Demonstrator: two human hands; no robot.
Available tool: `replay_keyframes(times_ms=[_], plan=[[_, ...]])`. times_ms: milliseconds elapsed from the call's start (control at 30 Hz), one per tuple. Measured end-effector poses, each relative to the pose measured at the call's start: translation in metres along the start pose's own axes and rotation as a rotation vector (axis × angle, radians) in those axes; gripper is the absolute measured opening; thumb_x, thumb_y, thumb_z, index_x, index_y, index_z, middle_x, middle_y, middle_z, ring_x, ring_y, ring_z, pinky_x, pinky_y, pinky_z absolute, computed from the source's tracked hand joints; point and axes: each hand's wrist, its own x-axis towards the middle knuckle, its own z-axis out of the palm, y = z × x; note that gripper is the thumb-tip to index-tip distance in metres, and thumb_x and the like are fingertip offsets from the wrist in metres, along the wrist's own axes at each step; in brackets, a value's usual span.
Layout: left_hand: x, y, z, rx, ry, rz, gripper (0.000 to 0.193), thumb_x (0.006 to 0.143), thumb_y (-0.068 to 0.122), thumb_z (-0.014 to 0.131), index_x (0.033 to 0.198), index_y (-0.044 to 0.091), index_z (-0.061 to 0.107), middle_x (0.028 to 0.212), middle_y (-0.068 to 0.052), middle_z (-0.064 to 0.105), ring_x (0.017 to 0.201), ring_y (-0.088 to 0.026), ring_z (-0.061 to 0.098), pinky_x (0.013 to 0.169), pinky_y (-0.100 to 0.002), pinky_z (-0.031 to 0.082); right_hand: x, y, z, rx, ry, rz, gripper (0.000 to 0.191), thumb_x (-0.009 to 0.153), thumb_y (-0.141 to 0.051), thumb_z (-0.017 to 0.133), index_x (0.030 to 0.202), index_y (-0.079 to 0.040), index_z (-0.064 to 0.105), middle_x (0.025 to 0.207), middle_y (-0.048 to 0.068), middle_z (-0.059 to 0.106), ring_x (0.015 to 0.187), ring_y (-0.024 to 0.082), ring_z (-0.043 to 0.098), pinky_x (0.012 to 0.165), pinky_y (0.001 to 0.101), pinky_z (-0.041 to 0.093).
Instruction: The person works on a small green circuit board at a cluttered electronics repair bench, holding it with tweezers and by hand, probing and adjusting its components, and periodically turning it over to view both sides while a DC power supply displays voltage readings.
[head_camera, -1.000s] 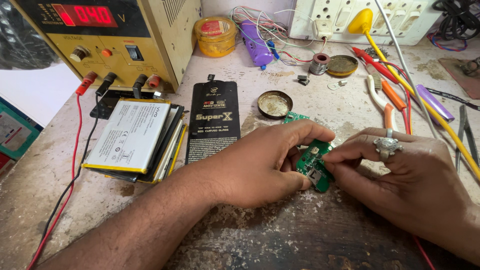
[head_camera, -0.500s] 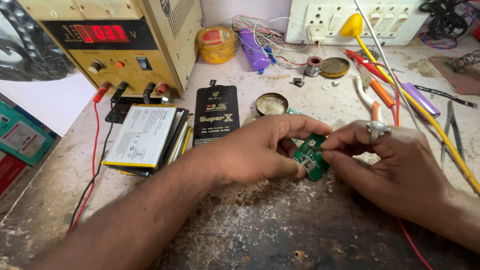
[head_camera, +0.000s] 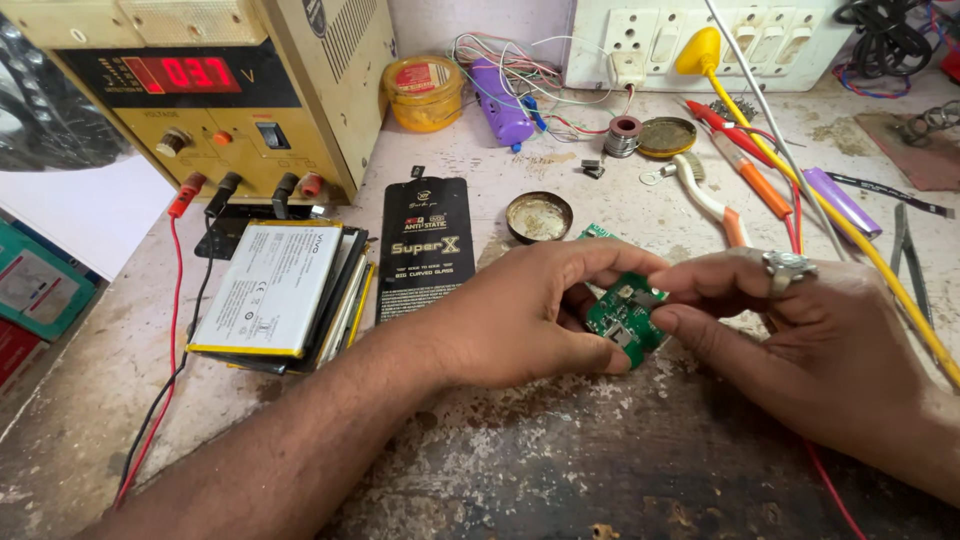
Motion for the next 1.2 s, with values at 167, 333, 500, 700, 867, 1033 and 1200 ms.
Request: replay_keyframes(times_ms=[167, 333, 500, 700, 867, 1033, 1200], plan=[[-0.001, -0.006, 0.0, 0.077, 0.041, -0.02, 0.087, 0.076, 0.015, 0.083, 0.155, 0.019, 0.045, 0.122, -0.007, 0.071, 0.097, -0.011, 0.068, 0.086, -0.027, 0.059, 0.007, 0.0, -0.007, -0.106, 0.038, -0.064, 0.02, 0.084, -0.019, 0.08, 0.103, -0.013, 0.081, 0.088, -0.002, 0.083, 0.073, 0.006, 0.071, 0.064, 0.0234, 0.057], [0.0, -0.008, 0.002, 0.042, 0.037, 0.04, 0.086, 0.077, 0.017, 0.085, 0.155, 0.017, 0.048, 0.125, -0.011, 0.073, 0.101, -0.01, 0.069, 0.087, -0.027, 0.059, 0.007, -0.007, -0.008, -0.117, 0.048, -0.23, 0.017, 0.084, -0.017, 0.079, 0.1, -0.013, 0.079, 0.093, 0.0, 0.08, 0.083, 0.01, 0.075, 0.074, 0.0241, 0.057], [0.0, -0.009, -0.001, 0.104, 0.04, 0.002, 0.089, 0.073, 0.018, 0.086, 0.154, 0.02, 0.049, 0.116, -0.005, 0.078, 0.087, -0.006, 0.068, 0.082, -0.025, 0.06, 0.005, -0.019, -0.004, -0.136, 0.063, -0.135, 0.019, 0.079, -0.016, 0.083, 0.098, -0.013, 0.082, 0.086, 0.001, 0.078, 0.078, 0.013, 0.071, 0.074, 0.0264, 0.058], [0.002, -0.007, -0.003, 0.031, 0.011, 0.056, 0.087, 0.074, 0.014, 0.085, 0.154, 0.017, 0.051, 0.116, -0.003, 0.08, 0.085, -0.004, 0.064, 0.082, -0.023, 0.058, 0.009, -0.024, -0.003, -0.084, 0.071, -0.261, 0.016, 0.08, -0.013, 0.08, 0.095, -0.01, 0.078, 0.094, 0.002, 0.077, 0.085, 0.013, 0.074, 0.088, 0.0301, 0.057], [0.004, -0.009, -0.004, 0.023, 0.008, 0.008, 0.084, 0.072, 0.014, 0.087, 0.149, 0.015, 0.053, 0.115, -0.005, 0.078, 0.085, -0.005, 0.067, 0.081, -0.024, 0.059, 0.008, -0.024, -0.005, -0.097, 0.034, -0.15, 0.015, 0.08, -0.013, 0.081, 0.095, -0.01, 0.08, 0.092, 0.001, 0.077, 0.081, 0.013, 0.072, 0.073, 0.0246, 0.059], [0.006, -0.011, -0.004, 0.012, 0.005, -0.008, 0.083, 0.071, 0.012, 0.087, 0.147, 0.012, 0.053, 0.115, -0.007, 0.078, 0.086, -0.007, 0.067, 0.08, -0.025, 0.059, 0.007, -0.025, -0.002, -0.123, 0.052, -0.139, 0.016, 0.079, -0.014, 0.081, 0.095, -0.011, 0.08, 0.087, 0.003, 0.079, 0.076, 0.012, 0.072, 0.067, 0.0246, 0.059], [0.008, -0.012, -0.004, -0.023, -0.008, 0.021, 0.083, 0.072, 0.01, 0.086, 0.147, 0.008, 0.052, 0.117, -0.009, 0.077, 0.092, -0.008, 0.071, 0.086, -0.025, 0.061, 0.007, -0.025, -0.002, -0.114, 0.045, -0.111, 0.017, 0.079, -0.016, 0.081, 0.094, -0.01, 0.08, 0.085, 0.003, 0.079, 0.075, 0.011, 0.072, 0.066, 0.0249, 0.059]])
